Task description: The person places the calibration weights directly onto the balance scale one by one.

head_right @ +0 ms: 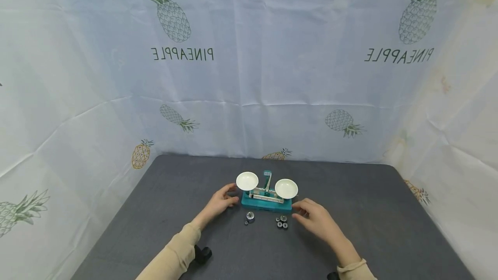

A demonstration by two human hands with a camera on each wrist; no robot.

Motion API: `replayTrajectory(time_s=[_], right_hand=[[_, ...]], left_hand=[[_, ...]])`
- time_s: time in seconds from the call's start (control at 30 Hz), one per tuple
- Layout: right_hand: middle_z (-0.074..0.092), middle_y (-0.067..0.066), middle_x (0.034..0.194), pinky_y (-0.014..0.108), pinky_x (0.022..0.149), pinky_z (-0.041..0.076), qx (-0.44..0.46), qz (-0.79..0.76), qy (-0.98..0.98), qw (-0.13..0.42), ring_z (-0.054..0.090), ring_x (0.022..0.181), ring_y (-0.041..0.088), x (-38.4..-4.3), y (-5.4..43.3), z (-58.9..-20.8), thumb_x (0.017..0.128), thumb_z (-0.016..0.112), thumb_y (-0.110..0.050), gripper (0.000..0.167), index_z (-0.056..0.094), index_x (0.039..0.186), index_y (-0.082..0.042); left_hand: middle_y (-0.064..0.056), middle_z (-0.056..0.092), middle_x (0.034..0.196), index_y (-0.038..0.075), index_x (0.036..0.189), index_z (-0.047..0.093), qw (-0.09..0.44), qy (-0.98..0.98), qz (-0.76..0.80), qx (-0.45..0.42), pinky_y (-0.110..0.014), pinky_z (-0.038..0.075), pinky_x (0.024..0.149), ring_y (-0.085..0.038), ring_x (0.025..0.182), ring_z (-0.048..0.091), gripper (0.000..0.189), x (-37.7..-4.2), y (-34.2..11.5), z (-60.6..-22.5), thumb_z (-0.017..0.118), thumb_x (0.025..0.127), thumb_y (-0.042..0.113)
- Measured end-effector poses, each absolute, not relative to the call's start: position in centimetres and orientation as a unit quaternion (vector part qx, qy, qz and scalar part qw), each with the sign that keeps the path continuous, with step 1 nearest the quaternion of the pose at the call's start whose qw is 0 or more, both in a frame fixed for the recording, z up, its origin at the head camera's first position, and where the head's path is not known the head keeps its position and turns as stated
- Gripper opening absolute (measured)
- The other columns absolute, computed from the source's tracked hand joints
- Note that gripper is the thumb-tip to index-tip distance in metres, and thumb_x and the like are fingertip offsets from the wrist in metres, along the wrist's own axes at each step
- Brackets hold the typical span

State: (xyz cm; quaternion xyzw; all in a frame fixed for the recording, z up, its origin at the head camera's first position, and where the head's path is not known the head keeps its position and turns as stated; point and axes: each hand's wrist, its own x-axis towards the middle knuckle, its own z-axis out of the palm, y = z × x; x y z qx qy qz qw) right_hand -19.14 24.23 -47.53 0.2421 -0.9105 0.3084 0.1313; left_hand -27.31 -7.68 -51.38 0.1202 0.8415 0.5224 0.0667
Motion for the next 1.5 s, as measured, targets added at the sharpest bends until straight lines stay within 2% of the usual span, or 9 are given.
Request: replayTrajectory(time_s=[0.4, 0.63, 0.83, 0.9, 1.03, 1.17, 1.23, 1.43, 1.5], right_hand=[[0.065, 0.000, 0.087, 0.019, 0.057, 0.045, 0.260, 0.317, -0.908, 0.080, 0.051, 0.071, -0.008, -19.4, 24.0, -48.6, 0.080, 0.070, -0.013, 0.020, 0.068, 0.100, -0.008], [0.065, -0.002, 0.088, 0.020, 0.059, 0.046, 0.256, 0.323, -0.910, 0.050, 0.052, 0.072, -0.006, -19.6, 23.8, -49.1, 0.081, 0.069, -0.016, 0.021, 0.067, 0.101, -0.010], [0.065, -0.002, 0.089, 0.020, 0.060, 0.048, 0.252, 0.326, -0.911, 0.024, 0.054, 0.074, -0.006, -19.8, 23.9, -49.5, 0.082, 0.069, -0.017, 0.021, 0.067, 0.102, -0.011], [0.065, -0.002, 0.088, 0.020, 0.060, 0.048, 0.253, 0.330, -0.910, 0.016, 0.054, 0.074, -0.005, -19.8, 23.8, -49.5, 0.083, 0.069, -0.017, 0.021, 0.067, 0.103, -0.010], [0.065, 0.000, 0.087, 0.020, 0.060, 0.048, 0.255, 0.336, -0.907, 0.005, 0.054, 0.073, -0.005, -19.8, 23.8, -49.5, 0.083, 0.068, -0.017, 0.021, 0.067, 0.103, -0.008], [0.066, 0.000, 0.087, 0.021, 0.060, 0.048, 0.251, 0.342, -0.905, -0.002, 0.055, 0.073, -0.005, -19.6, 23.7, -49.4, 0.083, 0.068, -0.016, 0.021, 0.067, 0.103, -0.008], [0.065, 0.000, 0.087, 0.021, 0.060, 0.048, 0.250, 0.342, -0.906, -0.003, 0.054, 0.073, -0.005, -19.7, 23.6, -49.4, 0.083, 0.068, -0.017, 0.022, 0.067, 0.103, -0.008], [0.065, 0.000, 0.087, 0.021, 0.060, 0.048, 0.257, 0.341, -0.904, -0.003, 0.055, 0.073, -0.002, -19.8, 23.6, -49.6, 0.083, 0.069, -0.019, 0.022, 0.067, 0.101, -0.008], [0.065, 0.000, 0.087, 0.021, 0.060, 0.048, 0.258, 0.341, -0.904, -0.006, 0.055, 0.073, -0.002, -19.8, 23.6, -49.6, 0.083, 0.069, -0.019, 0.022, 0.067, 0.101, -0.009]], left_hand=[[-0.027, 0.051, 0.127, 0.002, 0.132, 0.048, 0.065, 0.816, 0.560, 0.128, -0.033, 0.053, 0.065, -0.025, 0.077, 0.066, 0.048, -27.3, -6.4, -51.7, 0.060, 0.086, 0.011], [-0.024, 0.052, 0.126, 0.002, 0.131, 0.048, 0.071, 0.817, 0.558, 0.126, -0.027, 0.050, 0.062, -0.014, 0.071, 0.062, 0.048, -27.6, -5.8, -51.8, 0.060, 0.086, 0.012], [-0.023, 0.050, 0.125, 0.001, 0.130, 0.049, 0.075, 0.819, 0.557, 0.115, -0.027, 0.049, 0.062, -0.013, 0.069, 0.060, 0.048, -27.7, -5.5, -51.9, 0.061, 0.085, 0.013], [-0.021, 0.053, 0.119, 0.001, 0.130, 0.049, 0.076, 0.818, 0.559, 0.111, -0.027, 0.048, 0.061, -0.012, 0.067, 0.059, 0.049, -27.8, -5.4, -51.9, 0.061, 0.084, 0.013], [-0.015, 0.060, 0.092, 0.000, 0.130, 0.048, 0.081, 0.815, 0.564, 0.107, -0.024, 0.046, 0.057, -0.010, 0.062, 0.055, 0.051, -27.8, -5.3, -52.0, 0.061, 0.083, 0.012], [-0.010, 0.059, 0.076, -0.002, 0.133, 0.044, 0.088, 0.809, 0.571, 0.107, -0.024, 0.045, 0.054, -0.010, 0.058, 0.053, 0.055, -27.9, -5.2, -52.1, 0.062, 0.083, 0.011], [-0.011, 0.059, 0.078, -0.004, 0.133, 0.043, 0.086, 0.809, 0.572, 0.108, -0.024, 0.044, 0.053, -0.010, 0.058, 0.052, 0.056, -28.0, -5.2, -52.1, 0.062, 0.083, 0.010], [-0.019, 0.054, 0.110, -0.004, 0.129, 0.049, 0.068, 0.821, 0.556, 0.113, -0.023, 0.044, 0.055, -0.011, 0.065, 0.049, 0.052, -28.0, -5.2, -52.1, 0.063, 0.081, 0.012], [-0.020, 0.054, 0.112, -0.004, 0.128, 0.050, 0.068, 0.821, 0.554, 0.118, -0.024, 0.045, 0.055, -0.011, 0.065, 0.050, 0.051, -27.9, -5.2, -52.1, 0.064, 0.081, 0.011]])
